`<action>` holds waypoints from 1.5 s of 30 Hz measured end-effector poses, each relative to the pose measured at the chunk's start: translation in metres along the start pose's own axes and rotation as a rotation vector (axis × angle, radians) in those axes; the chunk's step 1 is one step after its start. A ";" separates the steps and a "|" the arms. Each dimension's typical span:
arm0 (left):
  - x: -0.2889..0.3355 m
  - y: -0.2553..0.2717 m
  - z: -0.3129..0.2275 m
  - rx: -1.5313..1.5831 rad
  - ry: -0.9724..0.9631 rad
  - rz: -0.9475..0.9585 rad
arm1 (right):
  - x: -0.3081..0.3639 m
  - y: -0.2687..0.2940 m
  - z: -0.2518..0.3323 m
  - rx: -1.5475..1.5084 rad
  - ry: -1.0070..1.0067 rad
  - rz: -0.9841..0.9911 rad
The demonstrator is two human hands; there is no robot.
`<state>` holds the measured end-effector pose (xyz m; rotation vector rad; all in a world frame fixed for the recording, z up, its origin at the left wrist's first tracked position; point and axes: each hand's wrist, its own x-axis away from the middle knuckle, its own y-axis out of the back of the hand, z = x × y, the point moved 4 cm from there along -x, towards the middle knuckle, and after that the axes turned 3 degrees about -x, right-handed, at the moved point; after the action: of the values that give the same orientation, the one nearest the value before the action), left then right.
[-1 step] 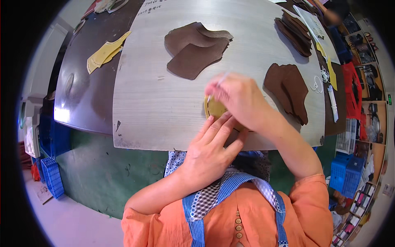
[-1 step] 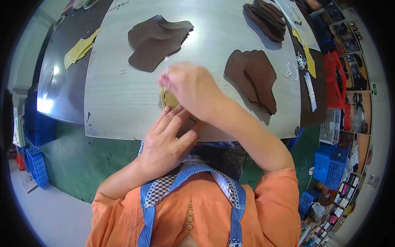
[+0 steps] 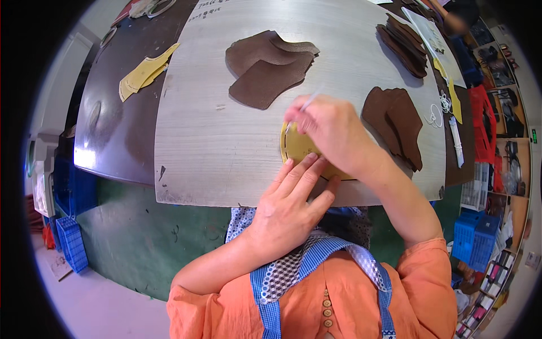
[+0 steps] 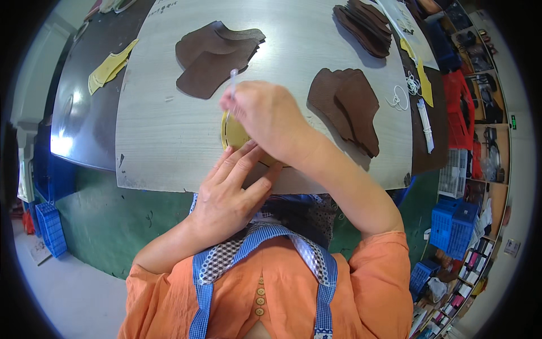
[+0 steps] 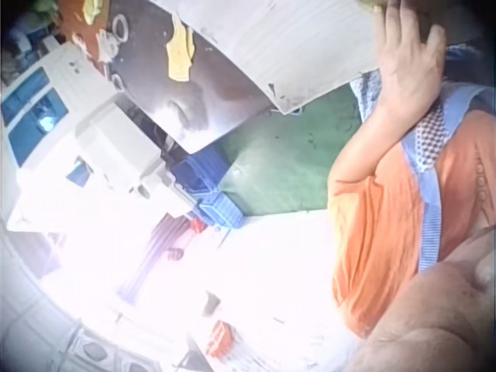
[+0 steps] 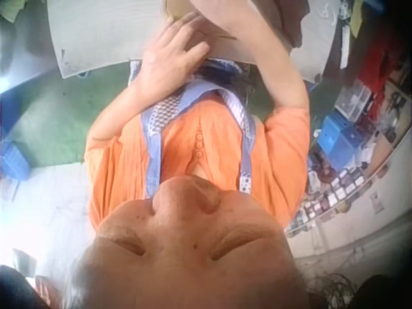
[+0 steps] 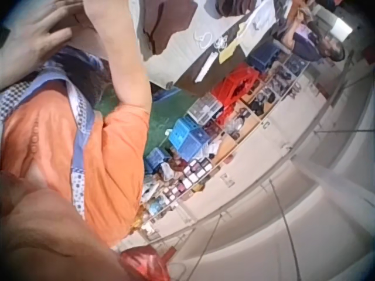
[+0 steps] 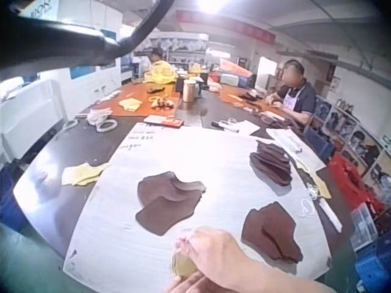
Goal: Tracing shoe upper patterns onto leather pieces using a marking pen.
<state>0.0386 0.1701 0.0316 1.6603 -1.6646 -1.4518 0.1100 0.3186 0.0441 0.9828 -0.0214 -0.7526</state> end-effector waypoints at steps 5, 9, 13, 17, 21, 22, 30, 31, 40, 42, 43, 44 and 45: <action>0.002 0.002 0.001 -0.006 0.018 -0.028 | 0.044 0.042 0.009 0.141 -0.296 0.055; -0.002 0.006 0.001 -0.037 -0.007 -0.025 | 0.095 0.053 0.018 0.245 -0.428 0.061; -0.011 0.016 0.006 -0.053 -0.059 -0.019 | 0.110 0.052 0.009 0.017 -0.467 0.078; -0.029 0.041 0.050 -0.182 0.077 -0.009 | 0.137 0.096 -0.016 -0.199 -0.665 -0.358; -0.021 0.048 0.069 -0.269 0.178 0.090 | 0.159 0.131 -0.039 0.239 -0.598 -0.429; -0.015 0.047 0.062 -0.180 0.136 0.163 | 0.163 0.131 -0.035 0.145 -0.545 -0.489; 0.009 0.024 0.019 0.082 0.001 -0.054 | 0.138 0.059 0.001 -0.409 -0.561 -0.210; 0.003 0.023 0.010 0.100 0.011 -0.072 | 0.134 0.054 0.004 -0.410 -0.561 -0.207; -0.001 0.003 -0.002 0.066 0.039 0.010 | 0.113 0.053 0.015 0.036 -0.365 -0.078; 0.000 0.003 -0.002 0.070 0.043 0.014 | 0.107 0.061 0.017 -0.258 -0.400 -0.299; 0.000 0.003 -0.002 0.061 0.049 0.015 | 0.106 0.060 0.009 -0.360 -0.427 -0.378; 0.000 0.002 -0.003 0.052 0.056 0.016 | 0.101 0.060 0.007 -0.354 -0.431 -0.380; 0.001 0.002 -0.003 0.053 0.054 0.018 | 0.093 0.057 0.006 -0.429 -0.419 -0.340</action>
<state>0.0397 0.1680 0.0343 1.6936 -1.6982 -1.3532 0.2103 0.2782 0.0617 0.4097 -0.0554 -1.2099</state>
